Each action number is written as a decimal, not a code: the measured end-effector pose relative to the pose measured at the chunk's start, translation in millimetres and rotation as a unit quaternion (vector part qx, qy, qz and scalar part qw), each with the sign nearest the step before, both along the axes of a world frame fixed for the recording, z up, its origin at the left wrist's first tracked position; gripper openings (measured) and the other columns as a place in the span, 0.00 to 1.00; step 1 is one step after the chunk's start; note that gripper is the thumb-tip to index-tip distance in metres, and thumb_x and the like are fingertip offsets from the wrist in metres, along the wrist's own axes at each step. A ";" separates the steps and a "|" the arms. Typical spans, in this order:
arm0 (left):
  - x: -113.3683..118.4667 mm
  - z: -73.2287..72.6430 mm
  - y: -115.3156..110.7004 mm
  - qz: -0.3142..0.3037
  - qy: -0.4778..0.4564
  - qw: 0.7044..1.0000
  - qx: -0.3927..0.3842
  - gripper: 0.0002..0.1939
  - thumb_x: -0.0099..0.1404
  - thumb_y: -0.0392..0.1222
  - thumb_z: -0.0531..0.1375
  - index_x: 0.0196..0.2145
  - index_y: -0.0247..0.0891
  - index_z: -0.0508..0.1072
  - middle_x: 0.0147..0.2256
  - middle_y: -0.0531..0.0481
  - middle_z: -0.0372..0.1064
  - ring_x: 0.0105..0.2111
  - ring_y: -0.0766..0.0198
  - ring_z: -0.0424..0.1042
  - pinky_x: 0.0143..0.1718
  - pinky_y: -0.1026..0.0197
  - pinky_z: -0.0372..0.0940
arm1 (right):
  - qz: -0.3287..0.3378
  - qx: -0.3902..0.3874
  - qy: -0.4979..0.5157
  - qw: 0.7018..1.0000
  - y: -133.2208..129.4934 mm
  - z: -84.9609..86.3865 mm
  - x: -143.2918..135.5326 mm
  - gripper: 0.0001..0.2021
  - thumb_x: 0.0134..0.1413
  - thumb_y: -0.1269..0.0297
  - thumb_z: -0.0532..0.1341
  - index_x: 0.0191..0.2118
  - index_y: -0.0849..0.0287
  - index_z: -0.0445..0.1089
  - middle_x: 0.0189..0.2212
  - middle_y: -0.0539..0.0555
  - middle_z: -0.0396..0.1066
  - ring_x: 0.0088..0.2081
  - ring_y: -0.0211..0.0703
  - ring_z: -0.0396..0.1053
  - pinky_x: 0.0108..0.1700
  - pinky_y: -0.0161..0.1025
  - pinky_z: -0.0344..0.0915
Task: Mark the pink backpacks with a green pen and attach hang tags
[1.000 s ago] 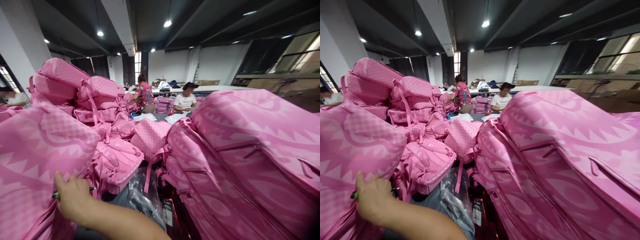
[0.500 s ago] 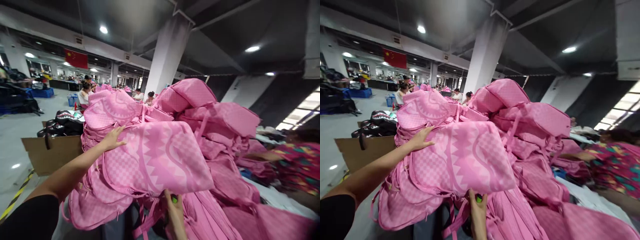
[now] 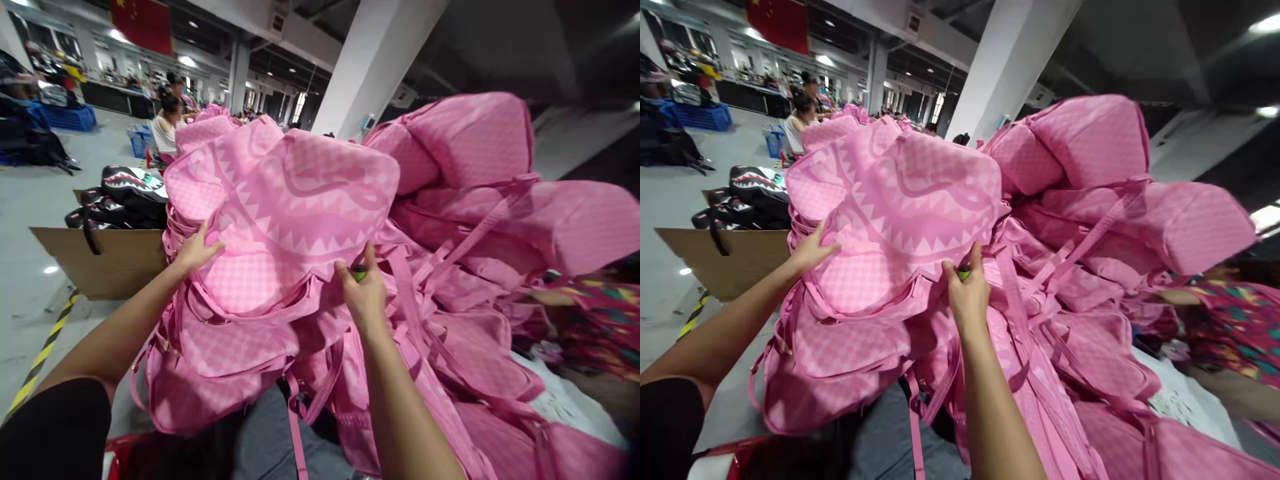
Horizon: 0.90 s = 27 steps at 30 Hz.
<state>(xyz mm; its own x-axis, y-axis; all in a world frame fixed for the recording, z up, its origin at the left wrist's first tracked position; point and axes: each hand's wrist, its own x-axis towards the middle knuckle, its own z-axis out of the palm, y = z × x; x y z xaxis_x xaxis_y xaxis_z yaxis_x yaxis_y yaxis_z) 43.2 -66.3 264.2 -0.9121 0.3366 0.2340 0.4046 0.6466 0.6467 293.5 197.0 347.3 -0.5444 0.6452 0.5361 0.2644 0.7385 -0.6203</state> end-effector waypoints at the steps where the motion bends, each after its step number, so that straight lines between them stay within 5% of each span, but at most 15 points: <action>1: -5.2 -3.7 -0.5 -0.012 0.002 1.000 -0.012 0.48 0.63 0.57 0.60 0.71 0.38 0.40 0.62 0.33 0.61 0.62 0.41 0.61 0.59 0.44 0.59 | -0.028 0.001 -0.033 0.999 4.2 -6.5 -4.7 0.42 0.53 0.44 0.59 0.69 0.60 0.52 0.39 0.61 0.74 0.38 0.55 0.72 0.43 0.52 0.68; 5: -8.2 -10.0 -5.3 -0.033 0.032 0.999 -0.013 0.50 0.62 0.59 0.59 0.71 0.36 0.39 0.66 0.31 0.52 0.65 0.42 0.56 0.62 0.44 0.56 | -0.076 0.017 -0.070 0.995 5.7 -16.2 9.7 0.43 0.52 0.42 0.59 0.69 0.57 0.52 0.44 0.62 0.73 0.44 0.58 0.71 0.48 0.55 0.65; 12: 12.3 1.7 -20.8 0.007 0.035 0.999 -0.015 0.54 0.58 0.62 0.60 0.71 0.33 0.40 0.69 0.35 0.42 0.68 0.43 0.48 0.66 0.43 0.50 | -0.029 -0.009 -0.050 0.998 -14.5 -11.7 41.9 0.44 0.52 0.39 0.59 0.69 0.58 0.52 0.47 0.62 0.73 0.46 0.56 0.71 0.51 0.55 0.65; 16: 39.6 11.6 -20.1 0.051 0.130 0.990 -0.028 0.54 0.58 0.62 0.61 0.71 0.38 0.40 0.70 0.36 0.38 0.69 0.39 0.43 0.66 0.36 0.47 | -0.003 -0.024 -0.022 0.999 -21.4 -20.8 54.1 0.42 0.53 0.39 0.60 0.68 0.57 0.54 0.46 0.60 0.74 0.42 0.51 0.72 0.48 0.52 0.68; 19: 63.2 15.4 -15.6 0.009 0.197 0.979 -0.042 0.49 0.59 0.60 0.61 0.70 0.43 0.44 0.70 0.40 0.38 0.69 0.43 0.42 0.67 0.38 0.44 | 0.008 -0.046 0.026 0.999 -33.2 -34.7 73.1 0.39 0.54 0.43 0.61 0.67 0.57 0.55 0.47 0.60 0.73 0.40 0.47 0.71 0.46 0.49 0.70; 23: 79.9 14.8 -6.5 -0.053 0.165 0.982 -0.074 0.46 0.63 0.59 0.59 0.70 0.43 0.43 0.71 0.41 0.35 0.70 0.43 0.39 0.67 0.37 0.41 | 0.043 -0.111 0.041 0.992 -54.7 -57.5 98.7 0.34 0.57 0.50 0.61 0.65 0.58 0.57 0.47 0.60 0.73 0.34 0.42 0.72 0.40 0.44 0.72; 27: 83.4 19.9 2.3 -0.062 0.161 0.983 -0.061 0.43 0.65 0.60 0.55 0.70 0.44 0.42 0.72 0.47 0.31 0.70 0.42 0.38 0.67 0.34 0.39 | 0.059 -0.078 0.028 0.995 -74.2 -71.2 113.0 0.31 0.59 0.52 0.59 0.66 0.57 0.57 0.48 0.61 0.73 0.38 0.44 0.73 0.43 0.45 0.71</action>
<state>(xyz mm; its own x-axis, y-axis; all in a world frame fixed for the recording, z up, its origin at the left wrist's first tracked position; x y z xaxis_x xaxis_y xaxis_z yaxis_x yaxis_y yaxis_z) 126.5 -64.0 284.1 -0.7470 0.4838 0.4560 0.6567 0.6437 0.3929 406.5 122.8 276.1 -0.5938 0.6558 0.4663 0.1427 0.6561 -0.7410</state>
